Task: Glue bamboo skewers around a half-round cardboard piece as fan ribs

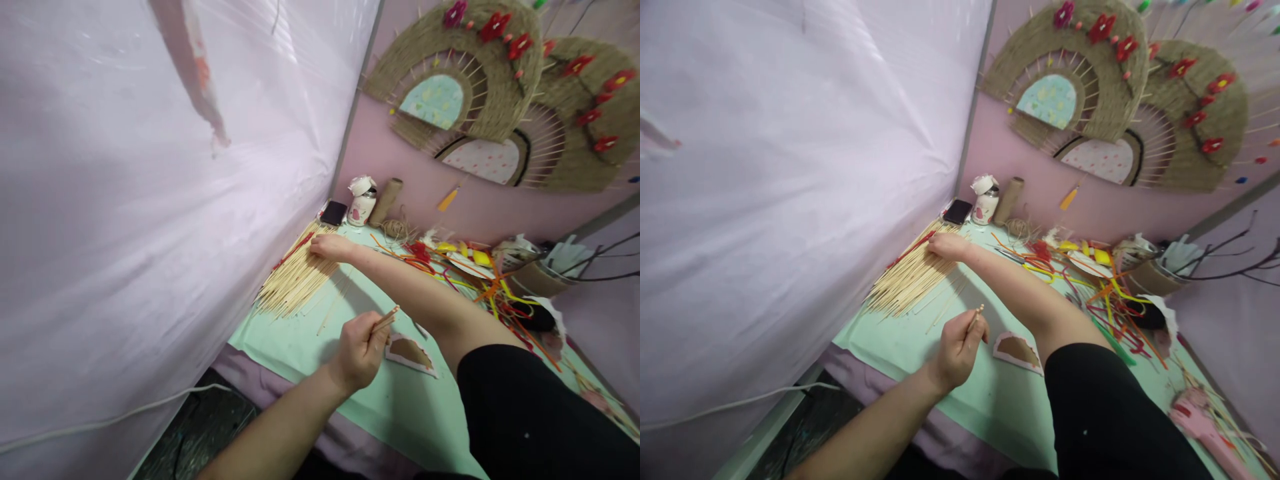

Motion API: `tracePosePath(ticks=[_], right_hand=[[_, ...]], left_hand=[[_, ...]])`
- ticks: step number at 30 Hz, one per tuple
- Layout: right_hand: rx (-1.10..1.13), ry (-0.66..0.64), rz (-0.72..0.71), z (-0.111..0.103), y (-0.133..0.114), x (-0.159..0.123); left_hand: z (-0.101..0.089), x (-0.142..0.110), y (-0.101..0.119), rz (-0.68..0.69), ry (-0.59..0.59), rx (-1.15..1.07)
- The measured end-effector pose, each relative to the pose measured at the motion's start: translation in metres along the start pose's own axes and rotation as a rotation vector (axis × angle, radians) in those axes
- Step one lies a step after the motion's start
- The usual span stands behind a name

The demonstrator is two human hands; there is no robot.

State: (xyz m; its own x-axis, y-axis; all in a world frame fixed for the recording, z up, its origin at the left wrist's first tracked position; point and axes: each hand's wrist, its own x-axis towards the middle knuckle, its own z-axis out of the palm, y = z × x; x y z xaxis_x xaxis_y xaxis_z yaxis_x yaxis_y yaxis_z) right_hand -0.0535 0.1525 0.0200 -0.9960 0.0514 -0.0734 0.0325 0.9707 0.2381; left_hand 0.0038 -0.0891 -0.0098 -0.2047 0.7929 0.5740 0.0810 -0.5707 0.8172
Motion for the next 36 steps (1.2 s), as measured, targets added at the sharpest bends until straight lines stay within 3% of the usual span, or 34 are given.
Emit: tracePosePath(ticks=[5, 8, 10, 16, 18, 21, 28, 32, 36], right_hand=[[-0.002, 0.025, -0.014, -0.002, -0.002, -0.004], [0.081, 0.175, 0.02, -0.008, -0.004, -0.016], [0.205, 0.384, 0.097, -0.015, -0.004, -0.029], [0.589, 1.201, 0.464, -0.049, 0.008, -0.079], [0.695, 1.383, 0.506, -0.061, 0.013, -0.096], [0.795, 1.546, 0.535, -0.077, 0.022, -0.118], [0.955, 1.591, 0.632, -0.094, 0.034, -0.157], [1.158, 1.541, 0.761, -0.086, 0.043, -0.157], [1.471, 1.38, 0.965, -0.064, 0.052, -0.133]], left_hand=[[0.0, 0.0, 0.002, -0.005, 0.006, 0.019], [0.0, -0.001, 0.001, -0.02, 0.007, 0.034], [0.0, -0.001, 0.0, -0.038, 0.01, 0.037], [0.001, 0.0, -0.002, -0.12, 0.025, 0.061], [0.001, 0.001, -0.004, -0.164, 0.049, 0.046], [0.001, 0.003, -0.007, -0.239, 0.089, 0.007], [0.001, 0.011, -0.006, -0.353, 0.196, -0.134], [0.005, 0.006, -0.005, -0.218, 0.004, 0.034], [0.006, 0.001, -0.004, -0.089, -0.17, 0.18]])
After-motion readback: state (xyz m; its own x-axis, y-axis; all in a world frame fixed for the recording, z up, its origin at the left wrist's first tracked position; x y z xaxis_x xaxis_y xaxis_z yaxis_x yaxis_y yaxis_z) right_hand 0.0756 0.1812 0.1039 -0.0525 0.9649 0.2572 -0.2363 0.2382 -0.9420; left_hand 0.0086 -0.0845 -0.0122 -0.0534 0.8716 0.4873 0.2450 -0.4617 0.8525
